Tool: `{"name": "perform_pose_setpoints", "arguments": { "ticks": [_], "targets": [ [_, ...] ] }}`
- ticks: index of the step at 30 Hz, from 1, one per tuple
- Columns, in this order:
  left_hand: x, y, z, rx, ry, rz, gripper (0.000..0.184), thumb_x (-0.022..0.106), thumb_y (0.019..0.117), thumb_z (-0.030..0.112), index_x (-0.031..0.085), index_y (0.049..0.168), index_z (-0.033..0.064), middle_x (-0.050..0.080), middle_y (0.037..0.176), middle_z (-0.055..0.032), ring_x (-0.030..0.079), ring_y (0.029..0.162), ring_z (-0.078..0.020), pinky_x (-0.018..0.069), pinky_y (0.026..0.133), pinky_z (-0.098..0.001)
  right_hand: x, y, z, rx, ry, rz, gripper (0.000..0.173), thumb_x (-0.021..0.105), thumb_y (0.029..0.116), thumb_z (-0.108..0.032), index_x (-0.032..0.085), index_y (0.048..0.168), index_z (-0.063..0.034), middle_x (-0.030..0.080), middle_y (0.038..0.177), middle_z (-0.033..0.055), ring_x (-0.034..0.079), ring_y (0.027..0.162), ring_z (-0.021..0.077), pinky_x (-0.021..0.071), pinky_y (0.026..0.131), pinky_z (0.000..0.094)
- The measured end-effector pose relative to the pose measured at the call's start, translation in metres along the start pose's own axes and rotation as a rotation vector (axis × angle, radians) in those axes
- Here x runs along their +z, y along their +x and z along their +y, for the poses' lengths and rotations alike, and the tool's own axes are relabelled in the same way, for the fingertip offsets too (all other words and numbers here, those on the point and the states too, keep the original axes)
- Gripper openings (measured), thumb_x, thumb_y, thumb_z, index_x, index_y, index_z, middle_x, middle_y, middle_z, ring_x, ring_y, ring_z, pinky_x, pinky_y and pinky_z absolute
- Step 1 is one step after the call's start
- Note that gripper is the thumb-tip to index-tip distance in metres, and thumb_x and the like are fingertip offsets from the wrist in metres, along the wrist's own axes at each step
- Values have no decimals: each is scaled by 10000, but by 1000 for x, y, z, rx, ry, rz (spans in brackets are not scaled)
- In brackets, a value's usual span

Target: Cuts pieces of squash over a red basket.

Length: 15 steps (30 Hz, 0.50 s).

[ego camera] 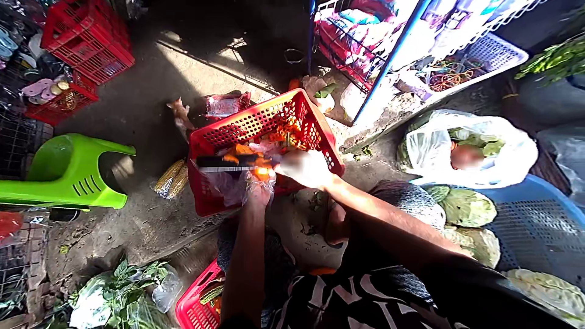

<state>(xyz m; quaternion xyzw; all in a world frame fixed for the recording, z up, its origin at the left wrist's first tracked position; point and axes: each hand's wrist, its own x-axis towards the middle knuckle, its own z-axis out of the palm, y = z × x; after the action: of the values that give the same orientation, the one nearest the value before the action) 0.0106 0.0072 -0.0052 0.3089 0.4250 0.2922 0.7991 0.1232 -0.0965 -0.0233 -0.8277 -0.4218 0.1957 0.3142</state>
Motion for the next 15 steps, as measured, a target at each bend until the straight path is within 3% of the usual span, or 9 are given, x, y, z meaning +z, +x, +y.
{"name": "perform_pose_setpoints", "arguments": {
  "ticks": [2, 5, 7, 9, 10, 11, 12, 14, 15],
  "targets": [
    [-2, 3, 4, -22, -44, -65, 403, 245, 1119, 408, 544, 1098, 140, 616, 825, -29, 643, 671, -97, 559, 562, -228, -6, 11, 6, 183, 14, -98, 799, 440, 941, -784, 733, 1069, -52, 716, 929, 225, 690, 958, 451, 498, 806, 680],
    [-5, 11, 8, 13, -55, -139, 392, 242, 1123, 371, 541, 1069, 123, 624, 801, -31, 638, 633, -99, 558, 542, -226, -8, 12, 10, 165, 39, -30, 800, 427, 924, -804, 720, 983, -62, 689, 830, 190, 685, 865, 422, 493, 738, 653],
    [-6, 11, 10, 63, -1, -124, 353, 235, 1129, 336, 522, 1104, 132, 611, 847, -24, 630, 711, -110, 558, 627, -257, -5, 2, 8, 53, 47, 41, 865, 431, 894, -826, 733, 930, -16, 690, 795, 203, 690, 827, 429, 496, 708, 653],
    [-11, 4, 10, 67, 3, -109, 306, 238, 1125, 278, 510, 1111, 139, 600, 898, -21, 617, 799, -121, 553, 718, -292, 7, -7, 10, -176, -8, 194, 881, 434, 866, -839, 719, 849, -5, 683, 755, 177, 695, 740, 387, 509, 604, 602],
    [-17, 2, 9, 63, -25, -140, 311, 257, 1123, 306, 525, 1127, 149, 604, 933, -15, 614, 840, -117, 548, 756, -306, 13, -10, 9, -296, -54, 256, 864, 460, 861, -822, 721, 823, 0, 688, 754, 170, 700, 730, 368, 521, 593, 577],
    [-24, 5, 7, 69, -59, -202, 371, 314, 1105, 416, 611, 1143, 197, 674, 973, 18, 664, 888, -84, 576, 786, -293, 17, -11, 8, -397, -108, 309, 844, 485, 853, -820, 721, 796, -12, 691, 750, 154, 703, 739, 345, 539, 614, 552],
    [-29, 7, 6, 112, -63, -245, 337, 348, 1102, 397, 618, 1184, 212, 677, 1026, 43, 661, 937, -47, 569, 823, -265, 22, -12, 6, -488, -167, 382, 812, 507, 843, -819, 718, 770, -38, 685, 720, 128, 700, 728, 319, 546, 629, 526],
    [-33, 5, 2, 248, -26, -237, 302, 320, 1112, 188, 500, 1345, 120, 596, 1192, 7, 575, 1086, -31, 489, 950, -231, 32, -11, 4, -602, -233, 499, 769, 495, 852, -813, 706, 758, -80, 678, 699, 94, 693, 718, 288, 550, 652, 492],
    [-32, 2, 1, 247, -70, -185, 299, 321, 1100, 128, 492, 1342, 84, 587, 1189, -19, 563, 1087, -52, 476, 956, -237, 35, -11, 3, -616, -240, 517, 766, 487, 860, -813, 711, 773, -86, 682, 706, 89, 693, 723, 282, 550, 667, 485]
  ]
}}
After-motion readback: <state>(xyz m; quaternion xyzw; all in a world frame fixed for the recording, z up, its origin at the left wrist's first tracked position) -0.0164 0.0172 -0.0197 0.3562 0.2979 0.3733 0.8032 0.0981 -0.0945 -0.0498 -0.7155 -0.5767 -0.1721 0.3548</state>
